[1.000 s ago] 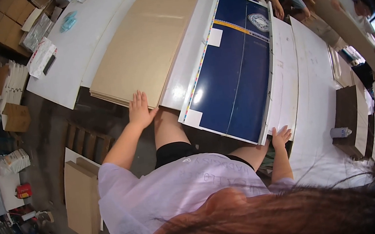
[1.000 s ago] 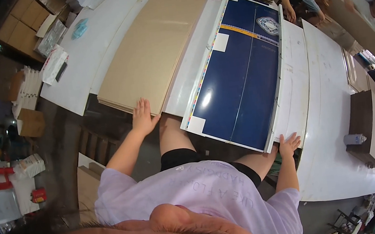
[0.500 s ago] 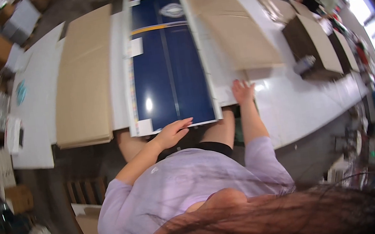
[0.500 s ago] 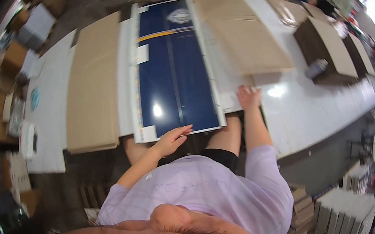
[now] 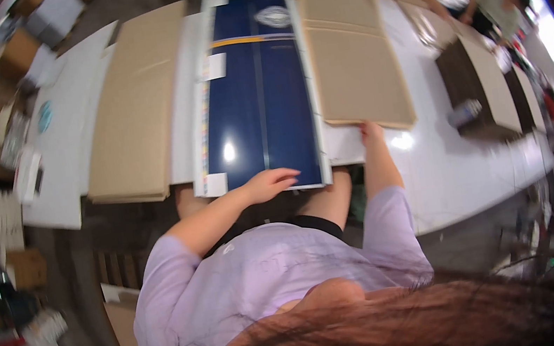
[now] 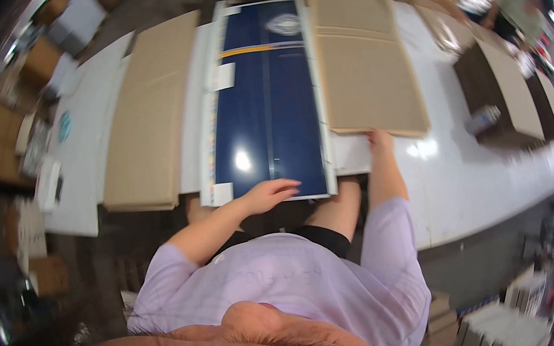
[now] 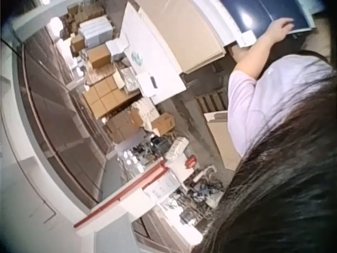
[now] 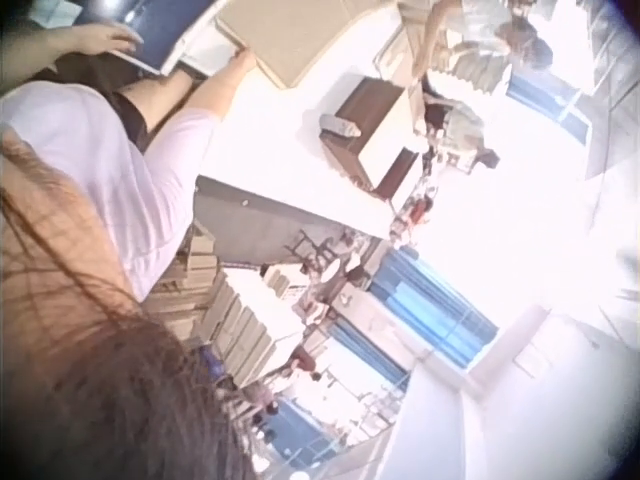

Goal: The person takes a cardboard piece from a stack, places it onto a blue sheet within a frame, and presses the edges down by hand. They then lift the cardboard piece and place it onto a different stack on the table.

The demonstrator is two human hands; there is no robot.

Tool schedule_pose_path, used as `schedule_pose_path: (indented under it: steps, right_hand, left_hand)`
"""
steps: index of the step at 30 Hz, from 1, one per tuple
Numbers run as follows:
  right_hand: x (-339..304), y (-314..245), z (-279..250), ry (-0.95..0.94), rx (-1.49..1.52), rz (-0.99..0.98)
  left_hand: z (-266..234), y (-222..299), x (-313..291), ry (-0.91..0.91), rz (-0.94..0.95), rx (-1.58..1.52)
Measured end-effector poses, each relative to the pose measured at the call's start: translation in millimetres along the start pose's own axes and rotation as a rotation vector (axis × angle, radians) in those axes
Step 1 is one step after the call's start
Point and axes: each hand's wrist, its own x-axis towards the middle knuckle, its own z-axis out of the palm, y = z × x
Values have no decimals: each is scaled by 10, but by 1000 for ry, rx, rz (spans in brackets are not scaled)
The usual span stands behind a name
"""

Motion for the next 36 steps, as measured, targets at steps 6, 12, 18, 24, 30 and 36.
schedule_pose_path:
  steps: [6,12,18,24,30,36]
  right_hand:
    - [19,-620,-263,-195,530,-145]
    - [-1202,-1414,130,-380,401,-344]
    - [-2554,-1092,681,-429,315,-685]
    - [-3028,-444,859,-704,503,-567]
    - [-2752,-134,658,-702,587,-103]
    - [-1862,580,286,-366,-137,62]
  left_hand:
    - [153,251,972,12,-196,-472]
    - [358,1133,1637,37,-70,-1287]
    - [-139,1949,823,195,199,-1303]
    - [-525,1261,-120,200,380,-1229]
    - [-942,-580,-921,330,177,-1402]
    - [-955,-1179,-950,745,-305,-931]
